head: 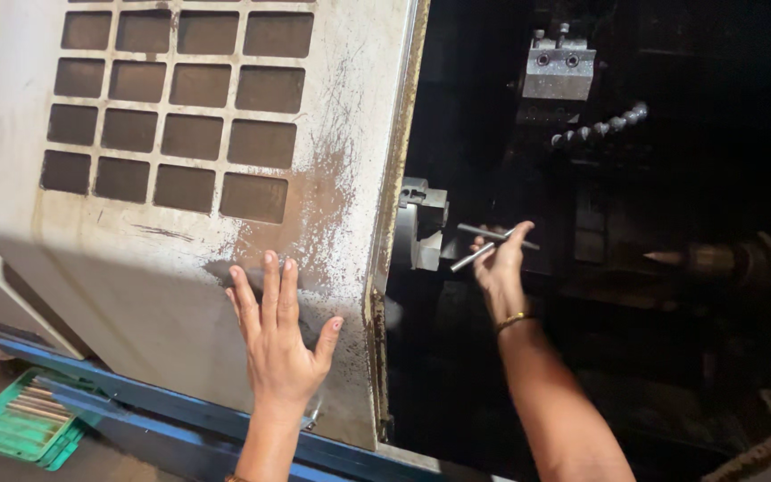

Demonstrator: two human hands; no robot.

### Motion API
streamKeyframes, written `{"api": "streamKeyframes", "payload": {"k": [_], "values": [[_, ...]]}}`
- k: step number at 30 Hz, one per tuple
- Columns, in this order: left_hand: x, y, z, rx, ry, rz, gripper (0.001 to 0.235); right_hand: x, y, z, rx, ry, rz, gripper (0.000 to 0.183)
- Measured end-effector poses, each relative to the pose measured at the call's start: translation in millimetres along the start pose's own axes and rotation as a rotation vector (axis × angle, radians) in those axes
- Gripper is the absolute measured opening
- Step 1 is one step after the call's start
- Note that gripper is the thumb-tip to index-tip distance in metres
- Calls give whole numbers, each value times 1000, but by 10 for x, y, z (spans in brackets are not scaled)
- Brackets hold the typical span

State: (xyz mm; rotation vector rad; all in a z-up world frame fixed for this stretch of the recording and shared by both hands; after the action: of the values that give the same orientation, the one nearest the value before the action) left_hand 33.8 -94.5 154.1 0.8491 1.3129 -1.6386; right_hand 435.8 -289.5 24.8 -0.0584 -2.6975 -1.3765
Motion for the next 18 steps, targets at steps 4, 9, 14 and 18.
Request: {"api": "streamKeyframes", "payload": {"k": [4, 9, 14, 18], "values": [[20, -19, 12, -14, -1, -7, 82, 152, 167, 189, -46, -11, -152, 66], [3, -5, 19, -26, 7, 7, 81, 81, 201, 117, -25, 119, -179, 65], [19, -1, 15, -28, -8, 2, 81, 90, 136, 47, 151, 177, -196, 66], [0, -5, 20, -37, -5, 2, 82, 92, 135, 58, 122, 125, -214, 67]]}}
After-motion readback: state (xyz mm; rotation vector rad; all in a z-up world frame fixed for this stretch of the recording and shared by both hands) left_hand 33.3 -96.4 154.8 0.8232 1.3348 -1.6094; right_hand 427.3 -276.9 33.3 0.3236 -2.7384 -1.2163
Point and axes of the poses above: each hand's wrist, its own x-axis away from the middle knuckle, its own y-axis out of the palm, z = x × y, the point moved 2 cm from there along -x, towards the middle knuckle, and after that the axes turned 4 degrees about -y, right-handed, at the moved point
